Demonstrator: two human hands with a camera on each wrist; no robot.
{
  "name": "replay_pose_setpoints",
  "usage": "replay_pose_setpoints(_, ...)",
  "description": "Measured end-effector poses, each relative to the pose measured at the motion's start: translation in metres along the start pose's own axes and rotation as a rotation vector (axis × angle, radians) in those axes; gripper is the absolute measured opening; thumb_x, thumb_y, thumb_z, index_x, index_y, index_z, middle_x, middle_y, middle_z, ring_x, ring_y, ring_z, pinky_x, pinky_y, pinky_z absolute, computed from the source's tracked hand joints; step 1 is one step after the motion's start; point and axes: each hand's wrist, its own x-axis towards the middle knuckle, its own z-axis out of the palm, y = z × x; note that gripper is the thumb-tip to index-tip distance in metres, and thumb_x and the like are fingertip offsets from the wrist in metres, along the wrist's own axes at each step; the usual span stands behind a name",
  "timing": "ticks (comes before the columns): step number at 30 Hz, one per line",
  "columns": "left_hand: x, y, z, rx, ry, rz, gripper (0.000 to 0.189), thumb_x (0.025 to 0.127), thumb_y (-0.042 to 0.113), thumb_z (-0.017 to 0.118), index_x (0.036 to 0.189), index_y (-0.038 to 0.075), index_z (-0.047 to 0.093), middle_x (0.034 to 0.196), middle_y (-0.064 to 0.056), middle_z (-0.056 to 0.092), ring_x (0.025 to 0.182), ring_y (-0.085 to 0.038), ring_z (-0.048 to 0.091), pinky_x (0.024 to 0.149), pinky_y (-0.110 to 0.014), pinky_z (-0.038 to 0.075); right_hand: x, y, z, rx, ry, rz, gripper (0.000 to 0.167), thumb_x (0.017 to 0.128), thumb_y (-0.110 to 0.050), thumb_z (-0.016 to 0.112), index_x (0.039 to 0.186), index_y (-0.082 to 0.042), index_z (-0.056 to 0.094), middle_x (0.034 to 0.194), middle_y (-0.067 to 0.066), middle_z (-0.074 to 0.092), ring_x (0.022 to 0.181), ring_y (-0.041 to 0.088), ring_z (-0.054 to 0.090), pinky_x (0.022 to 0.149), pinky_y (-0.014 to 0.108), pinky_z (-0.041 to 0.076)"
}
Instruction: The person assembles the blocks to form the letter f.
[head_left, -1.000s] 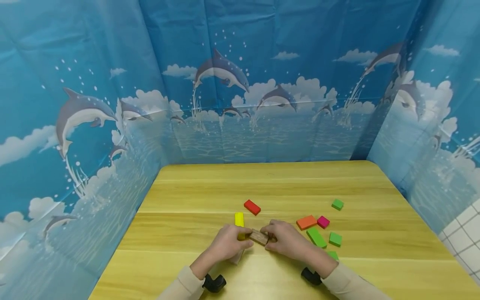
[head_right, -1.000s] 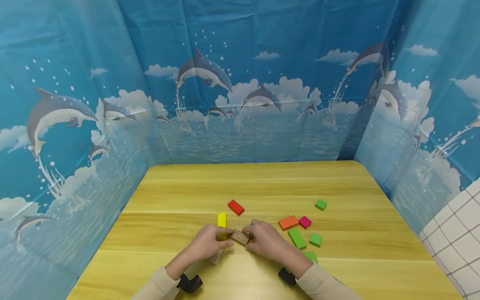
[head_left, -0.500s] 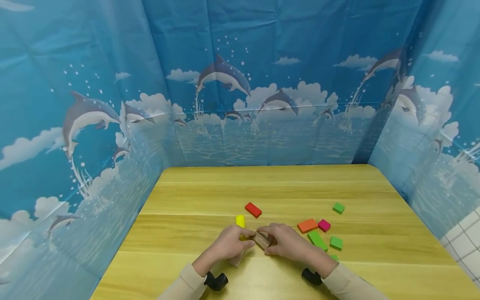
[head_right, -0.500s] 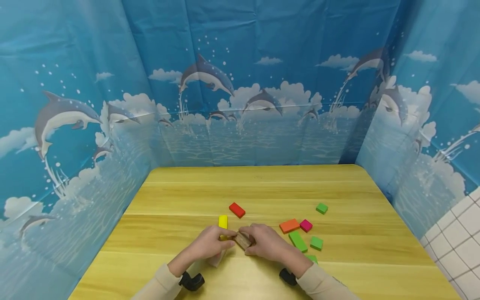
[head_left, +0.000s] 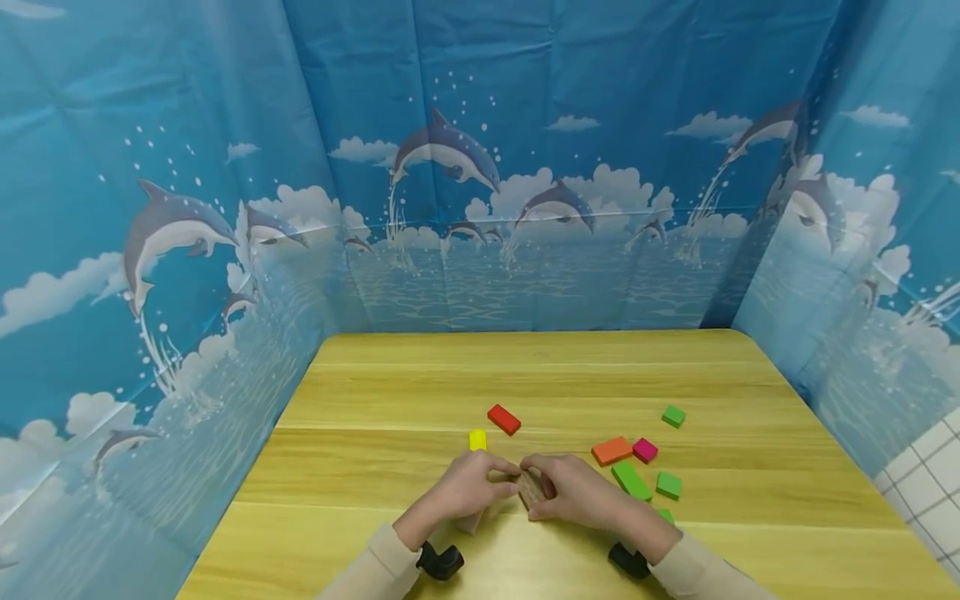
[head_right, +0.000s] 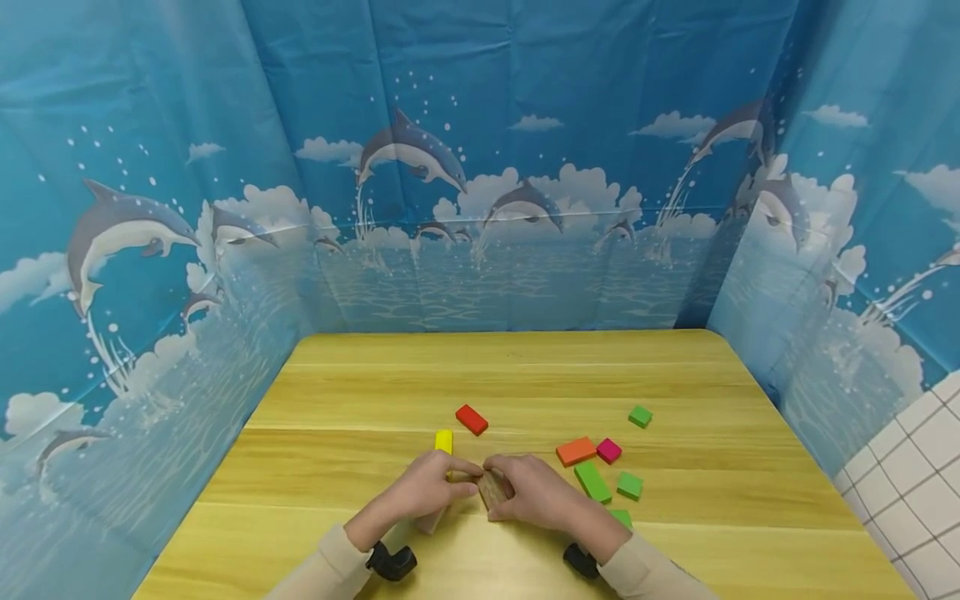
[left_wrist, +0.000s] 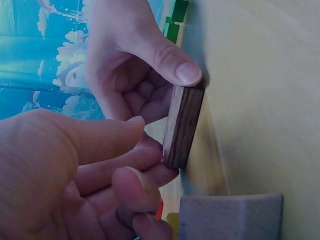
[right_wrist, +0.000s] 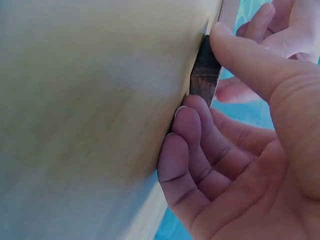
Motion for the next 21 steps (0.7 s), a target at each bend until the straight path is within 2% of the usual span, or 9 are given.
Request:
replay_pose_setpoints(2,0.000,0.001,0.001,0.006,0.009,0.005,0.028,0.094,0.026,0.073,0.120,0.017,0.077,0.120,0.008,0.071,0.092,-0.005,0.063,0.087,-0.033,0.052,-0.002,-0.001,0.000,-0.002,0.010,0.007,0.060,0.083,-0.030,0.085,0.134,-0.011,0.060,0.074,-0.010,0.057,0.062,0.002,0.050,0.054,0.022,0.043)
replay_pose_setpoints(4,0.001,0.002,0.002,0.016,0.024,0.019,0.028,0.093,0.024,0.075,0.120,0.015,0.076,0.118,0.007,0.072,0.113,-0.009,0.061,0.093,-0.037,0.051,-0.003,-0.003,-0.001,0.004,0.017,0.014,0.061,0.082,-0.026,0.086,0.134,-0.007,0.059,0.075,-0.008,0.058,0.063,0.003,0.050,0.054,0.022,0.044)
replay_pose_setpoints(5,0.001,0.002,0.004,0.018,0.029,0.024,0.029,0.092,0.023,0.076,0.120,0.014,0.076,0.117,0.007,0.072,0.114,-0.011,0.061,0.094,-0.038,0.051,-0.004,-0.004,-0.002,0.011,0.019,0.017,0.062,0.082,-0.025,0.086,0.134,-0.006,0.059,0.075,-0.008,0.059,0.064,0.003,0.051,0.055,0.022,0.045)
replay_pose_setpoints(9,0.000,0.004,0.010,0.064,0.038,0.046,0.035,0.088,0.026,0.080,0.121,0.013,0.075,0.116,0.007,0.072,0.108,-0.009,0.063,0.090,-0.033,0.052,-0.009,-0.005,-0.002,0.041,0.008,0.036,0.063,0.081,-0.018,0.086,0.135,-0.003,0.058,0.076,-0.008,0.060,0.065,0.003,0.053,0.057,0.023,0.047)
replay_pose_setpoints(14,-0.001,0.008,0.016,0.188,0.058,0.059,0.047,0.081,0.037,0.086,0.121,0.014,0.075,0.114,0.006,0.072,0.106,-0.009,0.065,0.086,-0.029,0.053,-0.013,-0.006,0.000,0.079,0.002,0.049,0.064,0.078,-0.010,0.086,0.134,0.000,0.057,0.076,-0.009,0.062,0.066,0.005,0.056,0.061,0.023,0.049)
replay_pose_setpoints(21,-0.004,0.015,0.019,0.298,0.061,0.045,0.058,0.075,0.049,0.087,0.119,0.013,0.075,0.117,0.006,0.070,0.103,-0.013,0.066,0.083,-0.033,0.054,-0.016,-0.006,0.002,0.090,0.022,0.081,0.065,0.074,-0.016,0.090,0.130,-0.002,0.060,0.075,-0.008,0.062,0.064,0.003,0.055,0.061,0.024,0.048)
